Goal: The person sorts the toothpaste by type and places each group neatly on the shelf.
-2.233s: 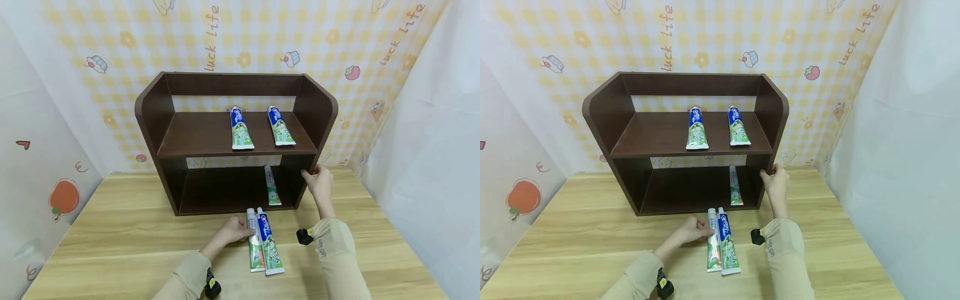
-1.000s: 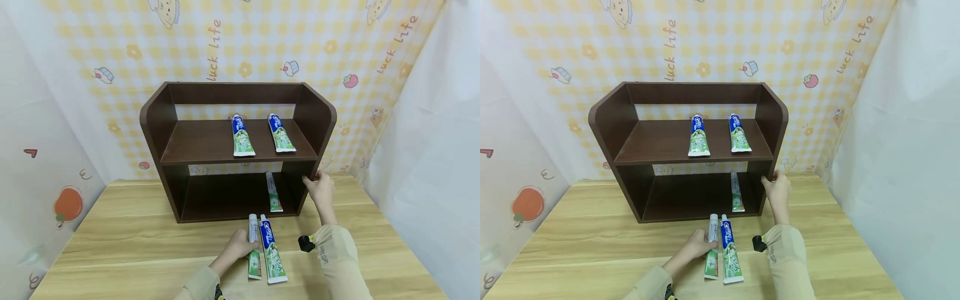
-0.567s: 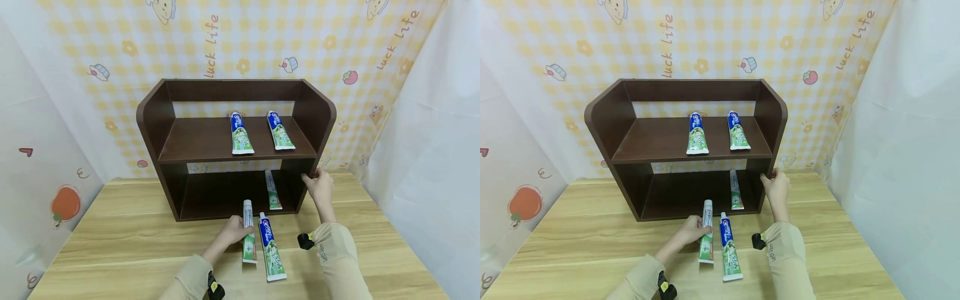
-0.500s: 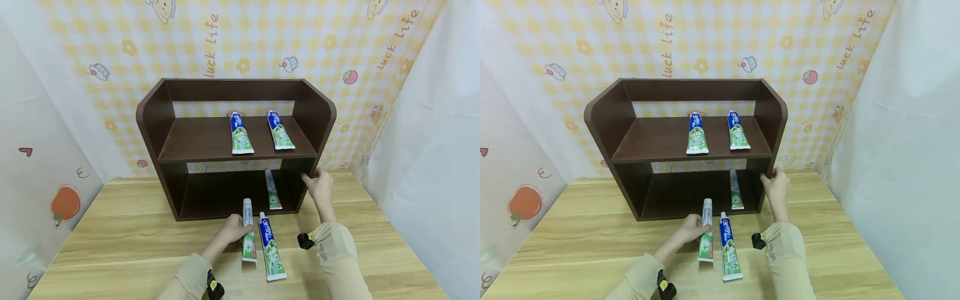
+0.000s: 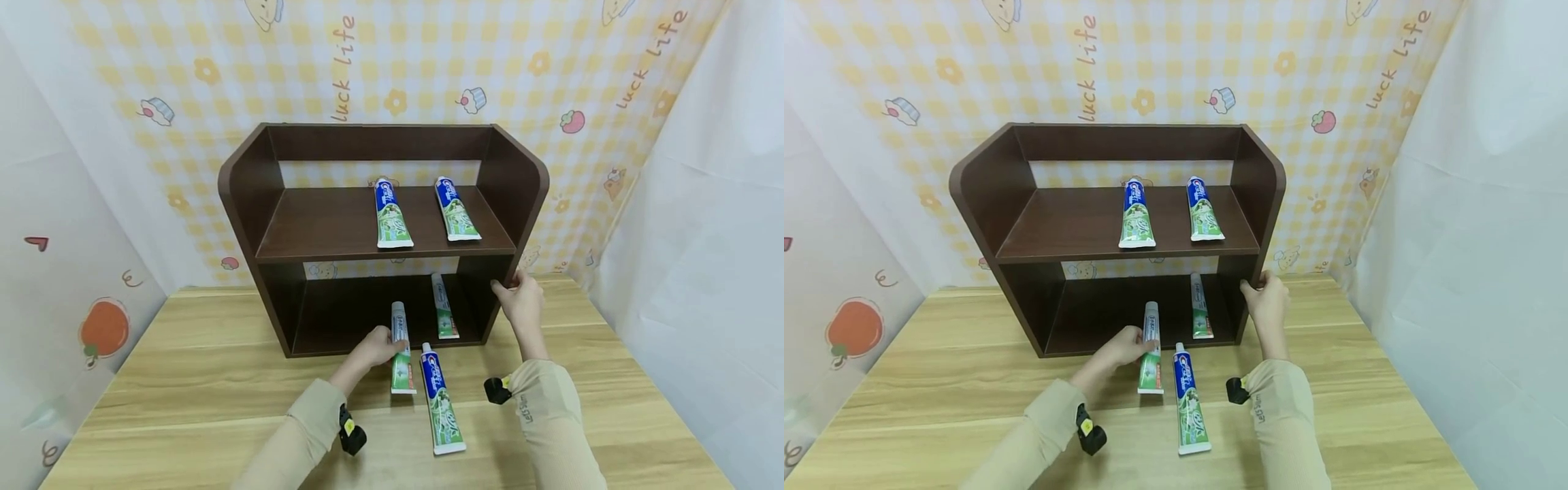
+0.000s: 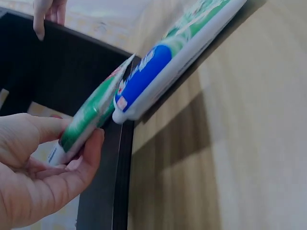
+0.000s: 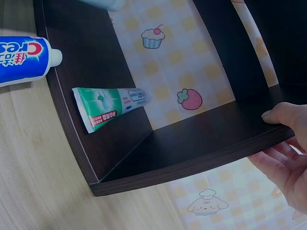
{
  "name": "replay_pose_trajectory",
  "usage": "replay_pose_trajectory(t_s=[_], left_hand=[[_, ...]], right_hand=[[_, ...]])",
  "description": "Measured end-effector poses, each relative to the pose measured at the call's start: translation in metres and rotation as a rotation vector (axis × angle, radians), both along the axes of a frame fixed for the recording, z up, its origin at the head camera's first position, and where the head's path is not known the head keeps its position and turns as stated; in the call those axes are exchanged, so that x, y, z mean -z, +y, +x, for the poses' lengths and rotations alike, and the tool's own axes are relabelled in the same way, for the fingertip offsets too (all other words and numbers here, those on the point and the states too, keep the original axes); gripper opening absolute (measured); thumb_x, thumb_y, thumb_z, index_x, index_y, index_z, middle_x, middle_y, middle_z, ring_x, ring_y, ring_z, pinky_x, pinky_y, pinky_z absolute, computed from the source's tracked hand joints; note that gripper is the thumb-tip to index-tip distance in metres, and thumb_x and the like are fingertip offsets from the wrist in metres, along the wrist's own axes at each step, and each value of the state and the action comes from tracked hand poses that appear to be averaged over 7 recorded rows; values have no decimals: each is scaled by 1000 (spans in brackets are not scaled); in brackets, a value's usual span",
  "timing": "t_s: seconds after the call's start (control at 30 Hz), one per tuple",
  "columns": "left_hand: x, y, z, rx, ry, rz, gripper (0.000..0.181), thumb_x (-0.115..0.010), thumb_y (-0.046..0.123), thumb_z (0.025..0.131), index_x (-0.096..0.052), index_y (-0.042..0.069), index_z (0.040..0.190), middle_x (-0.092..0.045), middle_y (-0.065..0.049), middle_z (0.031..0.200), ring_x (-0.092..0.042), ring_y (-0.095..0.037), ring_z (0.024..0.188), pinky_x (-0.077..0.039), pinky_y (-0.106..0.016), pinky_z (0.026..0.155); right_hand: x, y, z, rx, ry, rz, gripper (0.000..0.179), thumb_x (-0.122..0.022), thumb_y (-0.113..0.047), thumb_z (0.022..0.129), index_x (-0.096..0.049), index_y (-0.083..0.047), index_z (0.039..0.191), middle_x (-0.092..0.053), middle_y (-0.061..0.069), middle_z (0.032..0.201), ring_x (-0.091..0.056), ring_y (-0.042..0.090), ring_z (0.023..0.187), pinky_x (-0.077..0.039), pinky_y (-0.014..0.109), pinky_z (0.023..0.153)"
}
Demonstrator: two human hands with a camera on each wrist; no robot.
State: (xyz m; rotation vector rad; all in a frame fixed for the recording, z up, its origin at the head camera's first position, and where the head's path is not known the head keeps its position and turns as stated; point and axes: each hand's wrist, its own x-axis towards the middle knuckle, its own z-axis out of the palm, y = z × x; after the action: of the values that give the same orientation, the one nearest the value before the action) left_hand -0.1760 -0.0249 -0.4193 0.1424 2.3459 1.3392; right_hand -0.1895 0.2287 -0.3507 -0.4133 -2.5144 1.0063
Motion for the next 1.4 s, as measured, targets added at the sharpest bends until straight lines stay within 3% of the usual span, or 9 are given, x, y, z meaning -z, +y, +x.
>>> replay_pose_trajectory(t_s=[0.23, 0.4, 0.5, 0.6, 0.73, 0.87, 0.97, 1.2, 1.4], left_hand=[[1, 2, -28, -37, -65, -55, 36, -50, 18, 94, -47, -10, 116, -59, -19, 97, -62, -24, 78, -55, -36, 70], [12, 2, -51, -60, -103, -81, 58, -50, 22, 95, -25, -11, 136, -46, -27, 125, -61, -31, 91, -53, -40, 78], [60, -3, -91, -38, -93, -76, 73, -52, 34, 92, -17, -10, 140, -37, -29, 132, -60, -29, 88, -54, -38, 73], [124, -11, -139, -20, -75, -19, 82, -53, 45, 88, -16, -5, 141, -41, -24, 129, -59, -26, 89, -54, -36, 69], [152, -21, -167, -11, -38, -4, 81, -49, 48, 89, -19, -6, 140, -46, -23, 120, -59, -26, 88, -54, -38, 70], [138, -24, -167, -18, -25, -36, 81, -52, 49, 87, -25, -10, 134, -47, -22, 110, -58, -25, 80, -53, -37, 66], [114, -23, -156, -35, -49, -23, 76, -54, 49, 86, -31, -7, 132, -48, -18, 107, -57, -25, 82, -53, -37, 68], [33, -9, -105, -116, -59, -79, 35, -48, 25, 95, -45, -5, 112, -43, -11, 78, -46, -20, 62, -53, -40, 76], [21, -2, -92, -109, 29, -96, 32, -48, 23, 95, -48, -8, 107, -47, -7, 80, -53, -19, 68, -53, -39, 74]], right_hand=[[-4, -1, -2, -8, -2, 3, 25, -62, -21, 82, -57, 3, 88, -64, 25, 96, -59, 39, 87, -44, 48, 78], [-5, -3, -2, -16, -9, -12, 25, -62, -21, 82, -58, 3, 89, -64, 24, 96, -60, 37, 84, -45, 46, 77], [-6, -5, -2, -8, -19, -18, 25, -62, -22, 81, -58, 2, 87, -65, 24, 97, -60, 38, 86, -45, 46, 77], [-5, -7, -3, 4, -12, -16, 24, -63, -22, 80, -57, 1, 84, -65, 24, 95, -60, 38, 88, -45, 47, 77], [-4, -8, -3, 10, 9, -18, 24, -65, -21, 79, -57, 1, 82, -66, 23, 93, -61, 38, 86, -45, 47, 76], [-2, -8, -3, 20, 22, -12, 23, -65, -21, 78, -57, 1, 80, -67, 22, 89, -62, 38, 85, -45, 47, 74], [0, -8, -2, 22, 25, -8, 23, -66, -21, 78, -56, 0, 78, -67, 22, 86, -62, 38, 83, -45, 47, 73], [2, -6, 0, 11, 25, -22, 22, -65, -18, 78, -56, 1, 78, -67, 24, 86, -62, 39, 81, -45, 46, 72], [1, -1, 0, 27, 26, -31, 21, -65, -19, 79, -56, 1, 79, -67, 24, 89, -62, 38, 83, -45, 46, 73]])
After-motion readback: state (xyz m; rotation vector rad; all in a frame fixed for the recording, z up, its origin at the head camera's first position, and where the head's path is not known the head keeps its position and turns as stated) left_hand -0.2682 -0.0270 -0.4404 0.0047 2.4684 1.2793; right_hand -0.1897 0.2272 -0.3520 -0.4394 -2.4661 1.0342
